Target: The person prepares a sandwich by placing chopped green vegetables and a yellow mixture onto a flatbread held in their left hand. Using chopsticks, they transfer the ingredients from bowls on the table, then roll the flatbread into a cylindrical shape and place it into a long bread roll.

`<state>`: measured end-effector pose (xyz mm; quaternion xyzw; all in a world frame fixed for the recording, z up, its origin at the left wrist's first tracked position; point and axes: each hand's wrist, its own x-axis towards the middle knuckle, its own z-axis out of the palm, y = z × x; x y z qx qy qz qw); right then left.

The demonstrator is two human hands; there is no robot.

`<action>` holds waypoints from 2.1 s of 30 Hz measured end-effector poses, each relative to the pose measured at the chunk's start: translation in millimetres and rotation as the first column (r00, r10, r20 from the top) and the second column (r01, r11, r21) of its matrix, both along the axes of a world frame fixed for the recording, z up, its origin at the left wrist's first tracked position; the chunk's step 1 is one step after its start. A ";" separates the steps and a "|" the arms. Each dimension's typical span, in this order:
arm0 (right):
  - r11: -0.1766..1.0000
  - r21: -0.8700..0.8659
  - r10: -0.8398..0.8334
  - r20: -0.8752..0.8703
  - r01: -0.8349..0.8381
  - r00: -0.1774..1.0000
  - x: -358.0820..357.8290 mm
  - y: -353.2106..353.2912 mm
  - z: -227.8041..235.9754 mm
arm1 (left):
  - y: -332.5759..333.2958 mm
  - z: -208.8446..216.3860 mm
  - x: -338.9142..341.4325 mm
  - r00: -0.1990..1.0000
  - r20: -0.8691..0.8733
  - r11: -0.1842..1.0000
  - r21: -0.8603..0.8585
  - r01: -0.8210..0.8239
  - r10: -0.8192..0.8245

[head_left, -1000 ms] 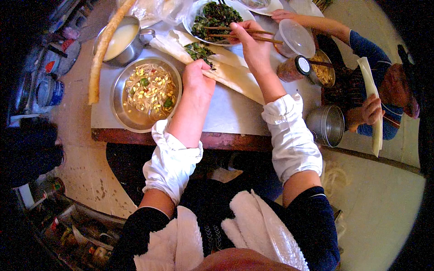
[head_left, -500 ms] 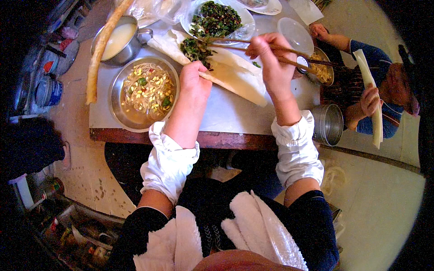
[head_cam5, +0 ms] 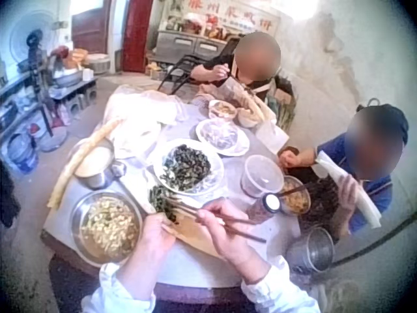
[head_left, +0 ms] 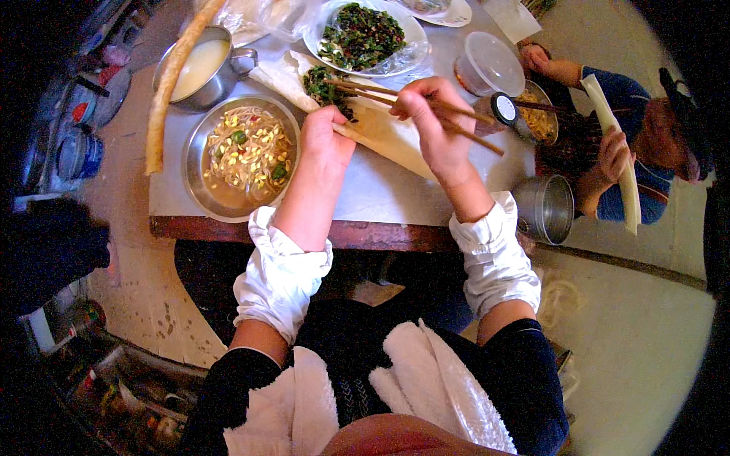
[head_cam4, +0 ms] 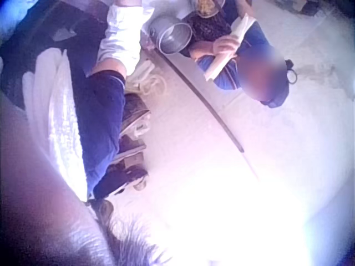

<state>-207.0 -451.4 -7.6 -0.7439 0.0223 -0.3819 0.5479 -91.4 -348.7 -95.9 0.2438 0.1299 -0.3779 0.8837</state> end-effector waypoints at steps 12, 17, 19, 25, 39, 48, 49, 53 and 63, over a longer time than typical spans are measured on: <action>0.952 0.281 -0.134 0.041 0.118 0.990 -5.1 -9.4 17.2 | 23.4 33.3 -22.6 0.998 0.056 1.000 0.018 -0.007 0.006; 0.944 0.302 -0.164 0.070 0.136 0.984 -8.6 -9.7 21.5 | 12.9 12.0 -1.0 0.997 -0.011 0.997 0.028 0.079 -0.078; 0.949 0.275 -0.178 0.071 0.152 0.981 -14.9 -8.3 21.5 | 11.4 8.5 -1.9 0.996 -0.023 0.995 0.033 0.090 -0.089; 0.923 0.285 -0.281 0.039 0.258 0.959 -22.1 -14.4 4.1 | 3.1 9.6 4.9 0.997 0.009 0.997 -0.028 0.075 -0.074; 0.961 -0.091 -0.264 -0.024 0.261 0.964 -2.4 -11.1 -13.6 | 4.1 2.5 4.7 0.994 -0.095 0.995 0.079 0.054 -0.046; 0.969 -0.029 -0.246 0.024 0.247 0.969 -22.9 -5.7 -7.2 | 3.2 -20.3 8.1 0.991 -0.095 0.992 0.072 0.104 -0.097; 0.970 0.027 -0.242 0.021 0.241 0.970 -19.7 -5.0 -4.0 | 4.9 -19.5 8.0 0.993 -0.080 0.993 0.067 0.097 -0.091; 0.929 -0.188 -0.326 -0.010 0.319 0.945 -5.5 -10.3 -22.8 | 2.6 0.1 -2.2 0.998 -0.026 0.998 0.032 0.049 -0.048; 0.842 -0.514 -0.109 0.133 0.162 0.985 -10.4 11.8 -1.0 | 4.4 -19.9 8.8 0.989 -0.144 0.996 0.086 0.038 -0.025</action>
